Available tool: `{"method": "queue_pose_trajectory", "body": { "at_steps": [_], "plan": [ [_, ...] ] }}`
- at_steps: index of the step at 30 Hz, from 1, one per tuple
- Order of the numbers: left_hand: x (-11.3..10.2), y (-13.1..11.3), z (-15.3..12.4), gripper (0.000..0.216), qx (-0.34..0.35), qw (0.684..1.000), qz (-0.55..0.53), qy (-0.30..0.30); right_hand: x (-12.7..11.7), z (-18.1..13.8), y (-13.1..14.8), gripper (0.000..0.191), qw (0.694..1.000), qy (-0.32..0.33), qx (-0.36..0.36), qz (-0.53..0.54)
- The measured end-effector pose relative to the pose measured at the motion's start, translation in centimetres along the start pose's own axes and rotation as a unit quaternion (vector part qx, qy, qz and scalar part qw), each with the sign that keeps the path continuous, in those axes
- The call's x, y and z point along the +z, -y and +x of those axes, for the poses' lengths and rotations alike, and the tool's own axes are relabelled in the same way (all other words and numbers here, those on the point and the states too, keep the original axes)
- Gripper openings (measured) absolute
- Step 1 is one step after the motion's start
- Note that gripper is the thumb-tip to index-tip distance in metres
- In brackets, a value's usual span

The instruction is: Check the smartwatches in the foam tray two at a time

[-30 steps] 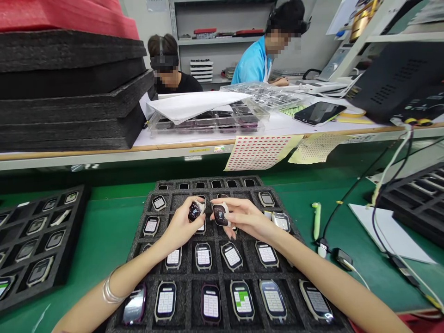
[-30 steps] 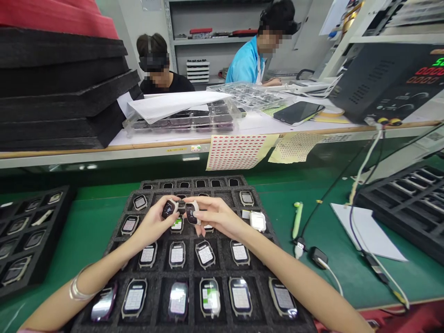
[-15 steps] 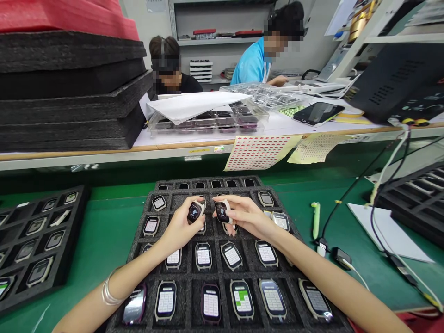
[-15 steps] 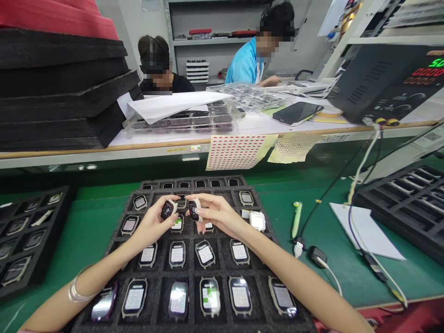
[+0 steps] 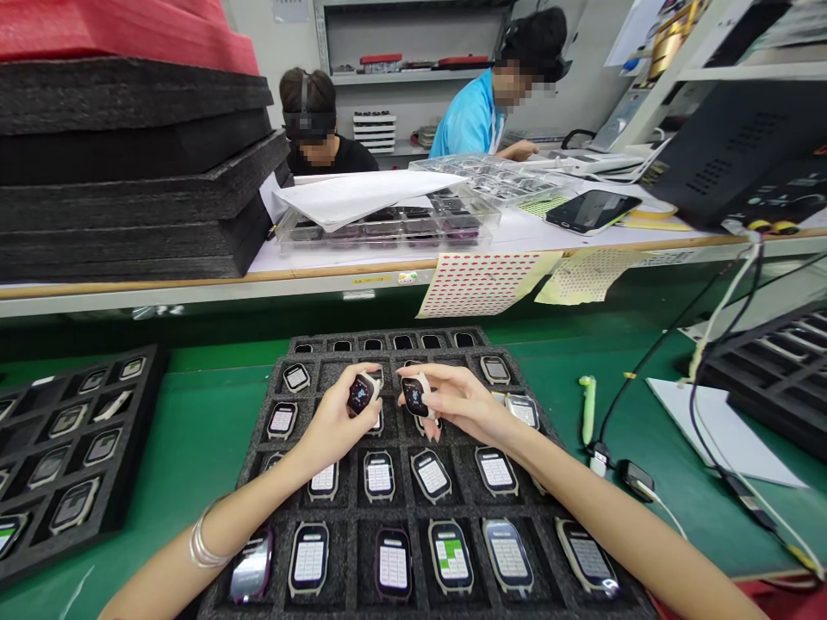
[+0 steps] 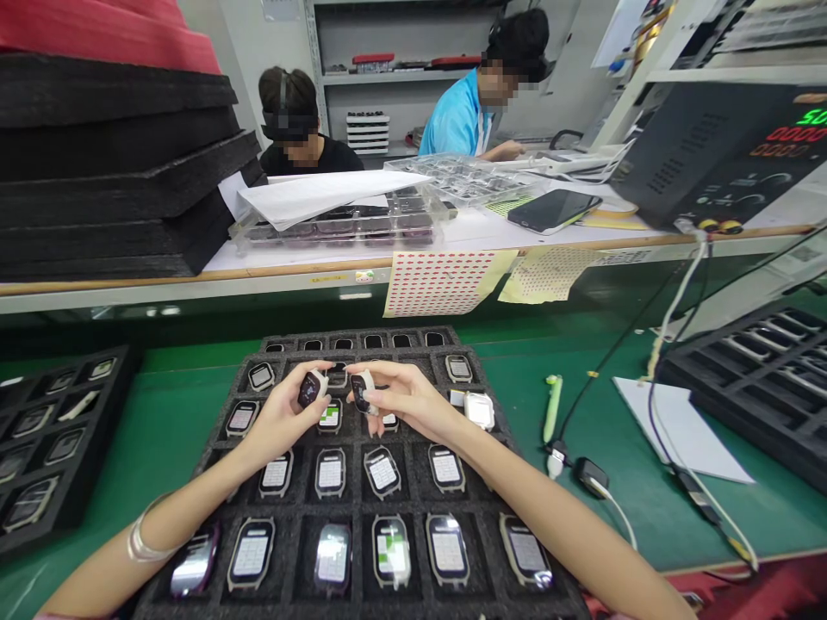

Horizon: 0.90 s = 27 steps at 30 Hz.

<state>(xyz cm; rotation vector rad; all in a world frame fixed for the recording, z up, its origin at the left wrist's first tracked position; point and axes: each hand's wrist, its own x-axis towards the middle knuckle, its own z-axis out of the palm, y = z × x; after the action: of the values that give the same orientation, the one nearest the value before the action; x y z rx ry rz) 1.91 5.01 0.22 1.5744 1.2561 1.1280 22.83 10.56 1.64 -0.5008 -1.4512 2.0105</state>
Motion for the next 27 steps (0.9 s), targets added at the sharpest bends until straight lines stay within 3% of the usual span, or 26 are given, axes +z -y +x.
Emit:
{"method": "queue_pose_trajectory", "body": {
  "at_steps": [27],
  "plan": [
    [-0.43, -0.40, -0.17, 0.034, 0.012, 0.999, 0.010, -0.044, 0.13, -0.25, 0.52, 0.038, 1.000, -0.014, -0.002, -0.023]
  ]
}}
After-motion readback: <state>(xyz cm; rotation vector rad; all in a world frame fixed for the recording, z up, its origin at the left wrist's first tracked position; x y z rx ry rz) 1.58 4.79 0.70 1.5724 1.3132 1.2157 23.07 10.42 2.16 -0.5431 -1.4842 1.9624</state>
